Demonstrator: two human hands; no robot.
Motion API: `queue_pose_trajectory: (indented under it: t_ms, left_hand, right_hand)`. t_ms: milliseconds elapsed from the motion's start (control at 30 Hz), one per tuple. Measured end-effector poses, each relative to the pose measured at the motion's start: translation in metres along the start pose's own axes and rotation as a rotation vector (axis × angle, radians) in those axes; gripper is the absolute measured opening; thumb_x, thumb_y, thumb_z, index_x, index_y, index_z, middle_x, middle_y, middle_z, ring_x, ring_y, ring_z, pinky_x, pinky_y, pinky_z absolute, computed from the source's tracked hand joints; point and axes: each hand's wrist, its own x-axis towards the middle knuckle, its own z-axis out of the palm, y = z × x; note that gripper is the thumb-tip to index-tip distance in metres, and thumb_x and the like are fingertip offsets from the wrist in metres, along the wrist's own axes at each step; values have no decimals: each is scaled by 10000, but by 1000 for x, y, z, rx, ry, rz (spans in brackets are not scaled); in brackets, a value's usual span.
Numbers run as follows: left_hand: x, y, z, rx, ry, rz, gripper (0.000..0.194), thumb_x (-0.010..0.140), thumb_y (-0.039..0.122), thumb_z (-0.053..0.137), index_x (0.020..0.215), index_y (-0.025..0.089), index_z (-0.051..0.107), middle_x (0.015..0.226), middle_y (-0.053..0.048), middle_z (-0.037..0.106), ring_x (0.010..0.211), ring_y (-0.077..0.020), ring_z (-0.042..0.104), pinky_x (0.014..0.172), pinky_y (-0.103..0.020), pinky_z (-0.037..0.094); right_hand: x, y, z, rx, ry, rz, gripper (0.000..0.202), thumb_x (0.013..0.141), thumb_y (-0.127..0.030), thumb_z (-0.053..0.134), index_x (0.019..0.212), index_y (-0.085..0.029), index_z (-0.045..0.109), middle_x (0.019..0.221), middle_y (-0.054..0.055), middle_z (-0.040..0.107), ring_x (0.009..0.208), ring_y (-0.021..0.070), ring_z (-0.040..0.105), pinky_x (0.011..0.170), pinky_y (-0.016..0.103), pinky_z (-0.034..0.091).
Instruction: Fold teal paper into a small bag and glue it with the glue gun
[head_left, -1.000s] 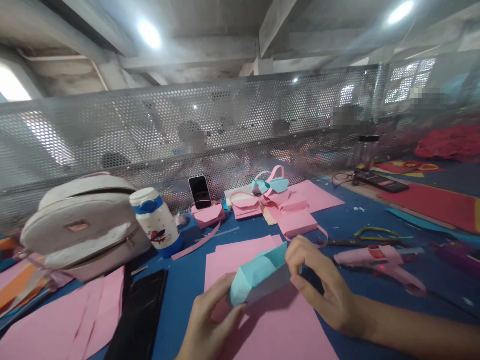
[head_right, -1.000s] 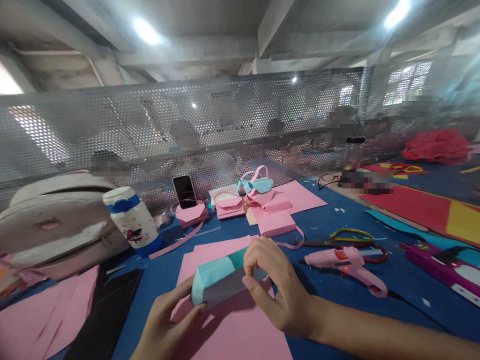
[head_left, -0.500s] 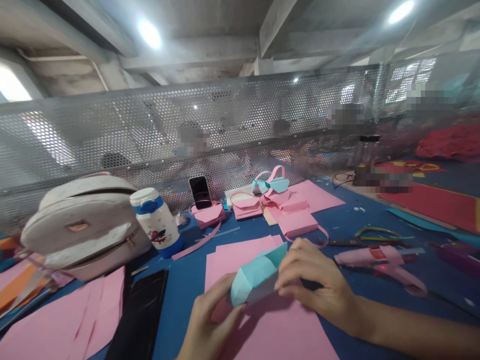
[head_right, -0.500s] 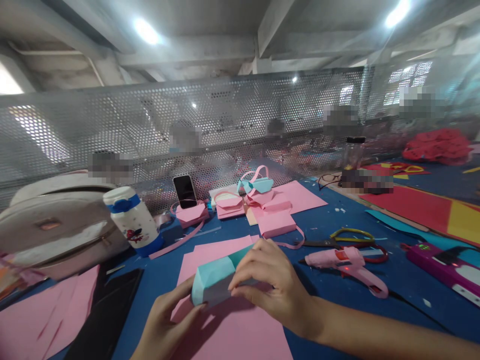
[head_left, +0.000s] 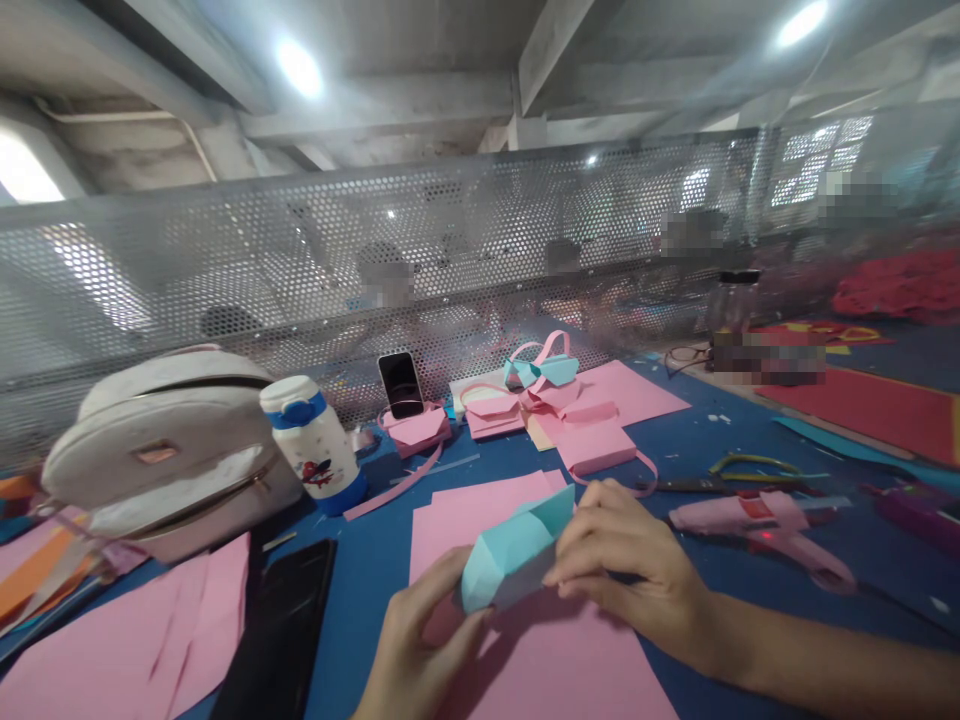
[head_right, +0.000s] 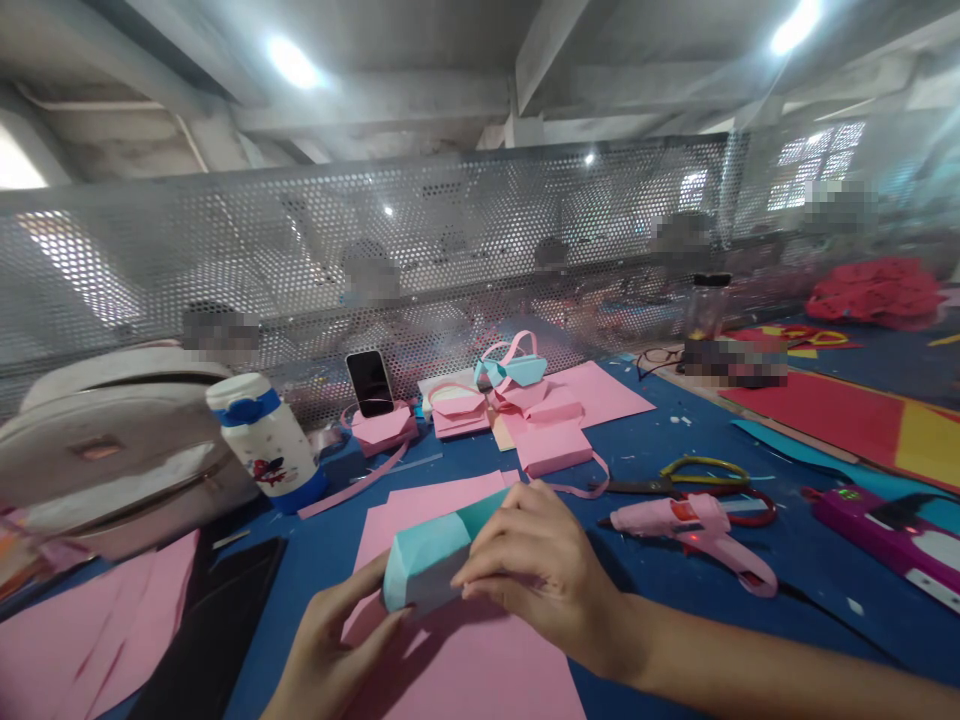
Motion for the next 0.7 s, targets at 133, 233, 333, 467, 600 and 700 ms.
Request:
queue_pose_trajectory:
  t_ms: [133, 233, 333, 467, 600, 700]
  left_hand:
    - [0, -3, 0, 9, 3, 5, 392, 877, 203, 696, 1237, 349, 641, 1169, 34, 747, 959, -154, 725, 830, -161, 544]
    - [0, -3, 0, 14, -3, 0, 375, 882, 216, 693, 1235, 336, 646, 1170, 24, 748, 957, -161, 726, 822, -165, 547]
    - [-1, -2, -1, 14, 7, 9, 367, 880, 217, 696, 1229, 319, 653, 1159, 12, 754, 938, -165, 732, 801, -167, 553]
    - [0, -1, -1, 9, 15, 19, 374, 872, 211, 706, 1226, 325, 658, 1149, 14, 758, 934, -163, 734, 808, -167, 552]
    - [1, -3, 0, 4, 16, 30, 398, 874, 206, 706, 1246, 333, 646, 1167, 15, 750, 954, -164, 729, 821, -166, 548]
    - [0, -4, 0, 2, 15, 20, 396, 875, 206, 705, 1247, 328, 645, 1160, 15, 751, 941, -162, 730, 813, -162, 549]
  right_hand:
    - [0, -1, 1, -4, -7, 6, 268, 1017, -356, 524, 863, -205, 683, 756, -12, 696, 726, 138, 538, 727, 320, 350]
    - [-1, -2, 2, 4, -5, 20, 272, 1024, -353, 511, 846, -198, 646, 743, -15, 664, 732, 134, 539, 731, 314, 350]
    - [-1, -3, 3, 6, -4, 30, 276, 1031, -348, 492, 828, -195, 601, 737, -13, 617, 734, 137, 527, 730, 313, 352]
    - [-1, -6, 1, -24, -51, 9, 238, 1029, -252, 443, 813, -195, 526, 726, -11, 543, 718, 146, 480, 699, 317, 342]
    - [-3, -9, 0, -66, -112, -2, 186, 988, -172, 439, 806, -201, 457, 726, -13, 504, 722, 155, 444, 703, 329, 332]
    - [-4, -9, 0, -65, -122, -1, 171, 967, -146, 443, 808, -205, 426, 733, -15, 491, 726, 156, 432, 704, 332, 326]
